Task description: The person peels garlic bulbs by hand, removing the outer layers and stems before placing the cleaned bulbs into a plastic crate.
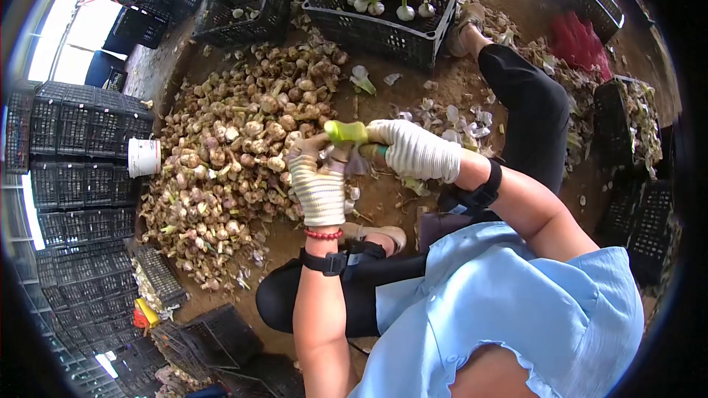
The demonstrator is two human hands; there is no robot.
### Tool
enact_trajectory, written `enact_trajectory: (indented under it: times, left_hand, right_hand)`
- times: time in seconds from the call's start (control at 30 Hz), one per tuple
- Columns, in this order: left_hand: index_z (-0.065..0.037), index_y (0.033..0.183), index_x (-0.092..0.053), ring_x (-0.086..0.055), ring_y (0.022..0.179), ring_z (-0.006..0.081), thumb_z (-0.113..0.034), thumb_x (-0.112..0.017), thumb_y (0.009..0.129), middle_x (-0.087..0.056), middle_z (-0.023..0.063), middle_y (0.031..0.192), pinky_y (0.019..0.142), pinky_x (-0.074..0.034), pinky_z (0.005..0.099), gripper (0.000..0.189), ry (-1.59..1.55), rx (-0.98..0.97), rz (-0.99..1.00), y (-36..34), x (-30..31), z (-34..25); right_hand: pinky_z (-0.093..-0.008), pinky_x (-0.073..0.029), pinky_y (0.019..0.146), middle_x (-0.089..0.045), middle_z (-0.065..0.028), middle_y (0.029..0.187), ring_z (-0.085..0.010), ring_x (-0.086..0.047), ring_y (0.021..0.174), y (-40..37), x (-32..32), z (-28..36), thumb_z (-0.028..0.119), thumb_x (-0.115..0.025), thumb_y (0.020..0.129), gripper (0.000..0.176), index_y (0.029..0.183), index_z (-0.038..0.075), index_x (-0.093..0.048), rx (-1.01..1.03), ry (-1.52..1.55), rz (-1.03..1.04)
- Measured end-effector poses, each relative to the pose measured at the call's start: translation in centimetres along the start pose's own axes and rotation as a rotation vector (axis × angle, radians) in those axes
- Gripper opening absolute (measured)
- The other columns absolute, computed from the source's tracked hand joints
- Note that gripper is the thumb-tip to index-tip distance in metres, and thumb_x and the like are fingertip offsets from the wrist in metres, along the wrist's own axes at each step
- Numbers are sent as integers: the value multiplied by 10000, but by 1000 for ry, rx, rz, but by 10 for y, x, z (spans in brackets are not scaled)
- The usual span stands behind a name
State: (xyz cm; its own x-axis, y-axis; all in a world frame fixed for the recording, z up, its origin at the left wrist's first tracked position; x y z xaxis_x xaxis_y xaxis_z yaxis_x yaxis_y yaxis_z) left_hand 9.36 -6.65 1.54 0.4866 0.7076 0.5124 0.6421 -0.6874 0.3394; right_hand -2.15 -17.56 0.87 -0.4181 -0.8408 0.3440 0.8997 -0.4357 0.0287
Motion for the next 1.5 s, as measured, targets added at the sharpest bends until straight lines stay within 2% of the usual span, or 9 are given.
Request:
enact_trajectory:
  times: [0.27, 0.47, 0.6, 0.7, 0.9, 1.07, 1.17, 1.33, 1.5]
  left_hand:
    - [-53, 1164, -614, -573, 814, 64, -216, -678, 972, -651, -10, 983, 686, -489, 221, 260, -569, 615, -99, -21, 9, 44]
    - [-66, 1163, -612, -630, 693, 119, -202, -665, 964, -666, 24, 932, 605, -563, 286, 247, -929, 568, -109, -20, 6, 36]
    - [-68, 1166, -603, -601, 705, 97, -106, -609, 976, -654, 32, 970, 611, -544, 263, 195, -776, 412, -50, -18, 4, 8]
    - [-51, 1153, -595, -559, 956, 109, -99, -623, 984, -614, 31, 1109, 875, -483, 283, 177, -339, 157, -3, -12, 8, -26]
    - [-52, 1186, -557, -605, 942, 172, -16, -610, 956, -629, 85, 1141, 888, -499, 311, 239, -131, -177, 5, -13, 10, -45]
    - [-55, 1165, -554, -594, 1096, 184, -14, -605, 955, -616, 102, 1211, 987, -497, 340, 220, -556, 147, 27, -13, 6, -20]
    - [-89, 1148, -545, -599, 794, 87, -28, -607, 959, -658, 70, 1116, 606, -503, 195, 208, -578, 277, -29, -16, 9, -5]
    - [-64, 1122, -564, -610, 889, 106, 8, -602, 941, -650, 70, 1109, 771, -522, 235, 198, -678, 255, -127, -11, 25, 7]
    - [-72, 1087, -585, -607, 919, 111, 19, -605, 932, -622, 36, 1019, 753, -527, 234, 181, -695, 300, -137, -12, 21, 4]
  right_hand:
    - [-279, -486, 744, -712, -10, 922, -76, -583, 809, -5, 22, -70, 134, -596, 969, 233, 1136, 12, -702, -190, 340, -17]
    - [-358, -539, 728, -712, -107, 887, -197, -667, 799, 2, 35, -167, 165, -617, 925, 243, 1099, 20, -704, -388, -29, -47]
    - [-458, -548, 783, -674, -219, 995, -398, -662, 905, -9, 46, -44, 227, -626, 921, 291, 1136, 37, -668, 46, -441, -257]
    - [-424, -544, 808, -666, -155, 1021, -366, -653, 946, -6, 32, 27, 196, -644, 906, 299, 1171, 58, -652, 147, -398, -213]
    - [-443, -534, 695, -622, -140, 847, -356, -638, 794, 5, -2, 35, 194, -652, 864, 165, 925, 43, -627, 214, -716, -222]
    - [-432, -528, 700, -624, -166, 853, -373, -642, 810, 2, 5, 22, 165, -671, 859, 159, 942, 35, -631, 163, -486, -242]
    - [-408, -531, 718, -643, -183, 862, -366, -650, 811, -10, 2, 27, 110, -657, 876, 117, 949, 21, -634, 203, -344, -189]
    - [-392, -534, 705, -666, -198, 881, -355, -667, 800, -9, 63, -33, 95, -644, 884, 109, 957, 15, -647, 37, -393, -395]
    - [-397, -538, 716, -686, -205, 947, -367, -675, 850, -17, 60, -90, 87, -635, 886, 324, 1206, 39, -614, -237, -556, -72]
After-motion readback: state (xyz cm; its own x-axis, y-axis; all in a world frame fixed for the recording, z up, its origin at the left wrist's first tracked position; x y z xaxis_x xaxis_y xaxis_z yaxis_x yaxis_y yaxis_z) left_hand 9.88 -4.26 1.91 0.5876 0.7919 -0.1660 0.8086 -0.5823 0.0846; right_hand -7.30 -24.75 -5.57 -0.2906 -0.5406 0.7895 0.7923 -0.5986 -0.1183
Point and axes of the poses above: each hand's wrist, its own y-axis towards the middle knuckle, its own x-axis out of the back of the hand, z = x × y, the point moved 10 cm from there along y, towards the middle knuckle
